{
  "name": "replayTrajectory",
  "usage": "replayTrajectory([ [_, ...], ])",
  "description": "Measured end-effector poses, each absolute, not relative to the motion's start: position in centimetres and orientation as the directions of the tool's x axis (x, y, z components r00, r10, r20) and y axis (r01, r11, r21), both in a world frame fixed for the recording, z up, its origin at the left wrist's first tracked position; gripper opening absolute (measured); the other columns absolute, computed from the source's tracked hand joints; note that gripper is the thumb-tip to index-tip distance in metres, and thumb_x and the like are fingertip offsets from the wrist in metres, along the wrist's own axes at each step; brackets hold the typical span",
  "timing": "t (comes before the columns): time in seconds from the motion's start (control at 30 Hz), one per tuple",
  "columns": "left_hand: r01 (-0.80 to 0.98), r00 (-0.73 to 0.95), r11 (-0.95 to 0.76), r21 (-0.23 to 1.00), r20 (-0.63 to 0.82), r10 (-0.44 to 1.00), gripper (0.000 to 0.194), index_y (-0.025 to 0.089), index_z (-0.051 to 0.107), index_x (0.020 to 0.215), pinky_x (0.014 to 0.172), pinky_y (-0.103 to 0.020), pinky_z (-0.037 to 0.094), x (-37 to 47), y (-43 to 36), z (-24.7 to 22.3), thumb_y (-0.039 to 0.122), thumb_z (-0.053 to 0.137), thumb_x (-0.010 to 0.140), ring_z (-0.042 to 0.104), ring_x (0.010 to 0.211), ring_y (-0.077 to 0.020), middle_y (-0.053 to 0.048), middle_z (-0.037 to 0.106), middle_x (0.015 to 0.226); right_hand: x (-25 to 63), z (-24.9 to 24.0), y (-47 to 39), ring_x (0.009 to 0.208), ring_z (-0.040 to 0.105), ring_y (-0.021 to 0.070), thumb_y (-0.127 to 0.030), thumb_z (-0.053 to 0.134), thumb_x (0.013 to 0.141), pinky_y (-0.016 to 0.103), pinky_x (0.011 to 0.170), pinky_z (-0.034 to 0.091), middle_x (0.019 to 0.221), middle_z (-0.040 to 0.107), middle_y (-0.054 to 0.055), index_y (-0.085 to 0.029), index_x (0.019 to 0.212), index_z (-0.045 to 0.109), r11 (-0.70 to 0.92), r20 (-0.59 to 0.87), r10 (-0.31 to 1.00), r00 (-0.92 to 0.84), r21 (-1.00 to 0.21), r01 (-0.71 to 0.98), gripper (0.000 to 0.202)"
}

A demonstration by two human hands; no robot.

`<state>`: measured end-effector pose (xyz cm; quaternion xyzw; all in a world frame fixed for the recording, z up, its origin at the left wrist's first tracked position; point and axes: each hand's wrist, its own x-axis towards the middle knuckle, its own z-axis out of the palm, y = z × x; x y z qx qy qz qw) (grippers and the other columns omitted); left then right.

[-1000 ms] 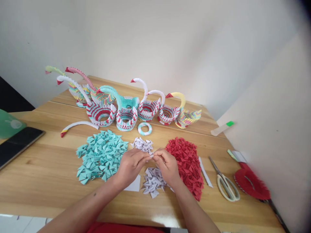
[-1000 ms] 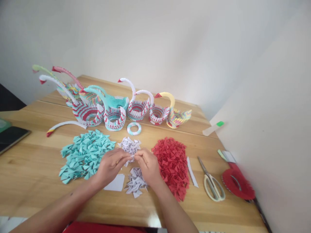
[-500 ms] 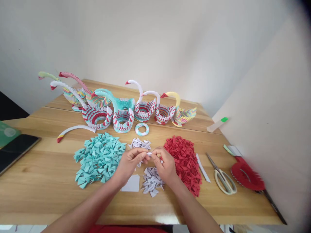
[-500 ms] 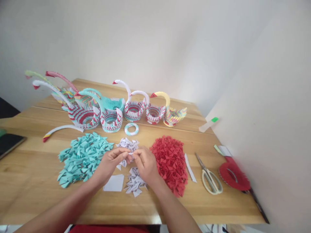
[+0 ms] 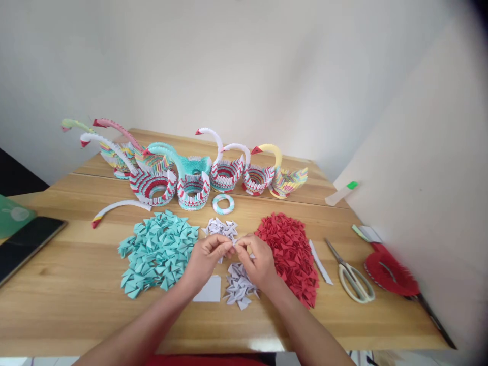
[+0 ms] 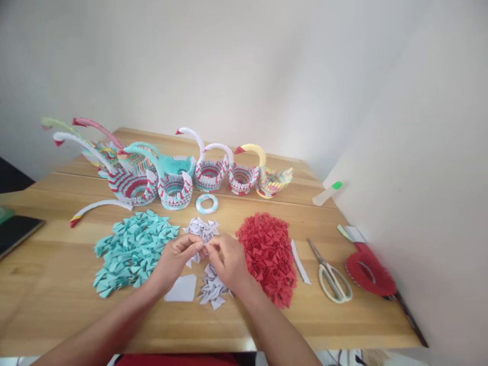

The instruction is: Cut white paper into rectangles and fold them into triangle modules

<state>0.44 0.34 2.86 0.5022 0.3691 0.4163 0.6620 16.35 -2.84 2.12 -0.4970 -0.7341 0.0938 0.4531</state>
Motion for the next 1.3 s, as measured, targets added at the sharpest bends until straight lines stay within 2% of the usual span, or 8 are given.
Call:
replayTrajectory([
  [0.23,-0.413,0.556,0.494,0.765,-0.217,0.802,0.027,0.012,0.072,0.086,0.084,-0.034,0.048,1.0,0.0,2.1,0.038,0.073,0.078,0.063,0.088,-0.0212,-0.009,0.072,0.089,16.1,2.0,-2.4,0.085,0.063,0.0202,-0.02,0.055,0.092,0.035,0.077,0.051,0.089,0.07,0.007,-0.022,0.092,0.066,0.555,0.691,0.697,-0.19,-0.352,0.754,0.011],
  [0.53,-0.491,0.495,0.608,0.624,-0.374,0.784,0.013,0.015,0.071,0.092,0.08,-0.024,0.056,-0.1,1.2,1.1,0.016,0.072,0.079,0.068,0.084,-0.0155,-0.007,0.074,0.092,19.8,6.8,-4.3,0.089,0.065,0.0187,-0.026,0.059,0.092,0.033,0.081,0.049,0.097,0.072,0.005,-0.023,0.096,0.068,0.512,0.548,0.765,-0.338,-0.199,0.836,0.01],
  [0.63,-0.504,0.488,0.603,0.619,-0.373,0.789,0.014,0.014,0.071,0.095,0.079,-0.024,0.057,-0.3,1.4,1.2,0.016,0.07,0.081,0.069,0.082,-0.0154,-0.007,0.074,0.094,26.2,7.7,-6.9,0.093,0.065,0.0192,-0.024,0.051,0.095,0.033,0.084,0.048,0.098,0.072,0.004,-0.024,0.099,0.069,0.301,0.49,0.854,-0.174,-0.193,0.934,0.018],
  [0.73,-0.525,0.482,0.602,0.601,-0.373,0.793,0.017,0.015,0.07,0.097,0.078,-0.024,0.058,-0.2,1.2,1.5,0.016,0.071,0.08,0.069,0.081,-0.0153,-0.007,0.073,0.094,33.4,6.4,-10.5,0.081,0.066,0.0198,-0.024,0.046,0.094,0.03,0.07,0.049,0.089,0.073,0.007,-0.022,0.095,0.07,-0.188,0.379,0.902,0.208,-0.09,0.978,0.025],
  [0.9,-0.549,0.506,0.604,0.578,-0.345,0.79,0.018,0.014,0.07,0.096,0.077,-0.024,0.057,0.2,1.0,2.1,0.018,0.073,0.079,0.068,0.079,-0.0145,-0.007,0.073,0.091,41.1,1.0,-16.0,0.072,0.068,0.0244,-0.029,0.052,0.083,0.029,0.056,0.047,0.08,0.073,0.01,-0.021,0.098,0.07,-0.489,0.114,0.862,0.495,-0.077,0.869,0.024],
  [1.03,-0.582,0.504,0.589,0.561,-0.319,0.802,0.023,0.014,0.069,0.099,0.077,-0.024,0.056,0.1,1.0,1.8,0.022,0.075,0.078,0.069,0.079,-0.0146,-0.007,0.074,0.089,42.2,-1.4,-16.9,0.091,0.068,0.0328,-0.038,0.05,0.082,0.039,0.071,0.053,0.101,0.072,0.016,-0.019,0.113,0.064,-0.51,0.131,0.83,0.543,-0.217,0.832,0.039],
  [1.2,-0.598,0.515,0.61,0.52,-0.335,0.789,0.014,0.013,0.068,0.085,0.076,-0.026,0.056,-0.1,1.1,1.4,0.023,0.076,0.078,0.071,0.076,-0.0162,-0.008,0.075,0.085,36.9,1.1,-15.6,0.094,0.069,0.0329,-0.049,0.061,0.074,0.04,0.077,0.057,0.105,0.071,0.018,-0.018,0.131,0.052,-0.319,0.058,0.811,0.582,-0.791,0.523,0.066],
  [1.3,-0.612,0.517,0.62,0.491,-0.345,0.783,0.011,0.013,0.067,0.08,0.076,-0.028,0.056,0.0,1.2,1.4,0.02,0.075,0.079,0.071,0.075,-0.0171,-0.009,0.075,0.082,31.0,3.3,-15.2,0.099,0.069,0.0301,-0.047,0.068,0.076,0.037,0.079,0.058,0.12,0.066,0.016,-0.023,0.14,0.045,-0.251,-0.119,0.896,0.429,-0.93,0.267,0.072],
])
